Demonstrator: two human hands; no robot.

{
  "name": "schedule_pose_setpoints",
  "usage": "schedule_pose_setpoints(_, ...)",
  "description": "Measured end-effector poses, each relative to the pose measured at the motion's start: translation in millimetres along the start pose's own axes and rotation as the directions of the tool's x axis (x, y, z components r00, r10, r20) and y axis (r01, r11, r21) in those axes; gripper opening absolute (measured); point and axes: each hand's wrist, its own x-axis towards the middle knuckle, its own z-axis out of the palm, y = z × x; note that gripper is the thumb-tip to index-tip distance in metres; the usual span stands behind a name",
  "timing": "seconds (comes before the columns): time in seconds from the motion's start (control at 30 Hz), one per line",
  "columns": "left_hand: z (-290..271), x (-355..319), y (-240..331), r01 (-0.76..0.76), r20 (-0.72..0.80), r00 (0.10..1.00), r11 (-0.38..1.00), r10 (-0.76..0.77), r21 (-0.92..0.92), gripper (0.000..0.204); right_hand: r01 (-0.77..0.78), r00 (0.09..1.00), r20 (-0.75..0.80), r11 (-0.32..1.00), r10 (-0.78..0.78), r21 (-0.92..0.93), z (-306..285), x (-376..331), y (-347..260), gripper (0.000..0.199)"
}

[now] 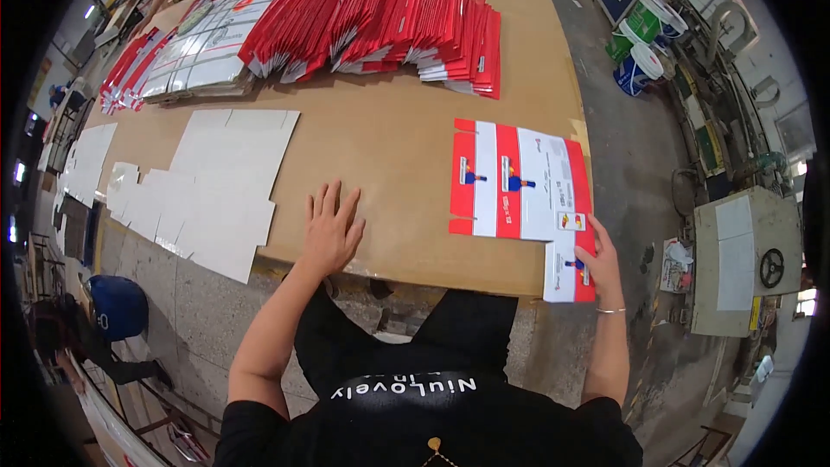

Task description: Folding and stacking paper box sleeves at a workbench in a factory.

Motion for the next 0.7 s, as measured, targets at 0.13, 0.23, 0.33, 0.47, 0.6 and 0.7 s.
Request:
schedule_pose_setpoints(0.13,6,10,1,0.004,-0.015,1.000,0.998,-0.005,-0.060,0.057,-0.176,0.944,0.324,0.916,0.053,0.360,-48,22,-6,0.078)
schedule_pose_setpoints(0.23,5,15,10,0.007,-0.012,1.000,0.999,-0.007,-0.044,0.054,-0.056,0.936,0.351,0.993,0.017,0.100,-88,76,-5,0.081)
schedule_pose_setpoints(0.33,-5,18,10,-0.001,-0.024,1.000,0.999,0.000,-0.054,0.057,0.100,0.977,0.186,0.995,-0.104,0.029,-93,183,0,0.087)
schedule_pose_setpoints(0.47,-11,-2,-10,0.081,0.033,0.996,0.996,-0.079,-0.044,0.059,0.225,0.967,0.162,0.959,-0.198,-0.172,-1,343,-6,0.072)
schedule_pose_setpoints(0.6,10,11,6,-0.018,-0.012,1.000,0.997,0.017,-0.074,0.058,0.282,0.958,0.071,0.959,-0.279,-0.029,48,432,4,0.055)
schedule_pose_setpoints(0.7,1,-4,6,0.076,0.022,0.997,0.997,-0.076,-0.023,0.056,0.334,0.917,-0.006,0.775,-0.399,-0.537,167,445,-15,0.044)
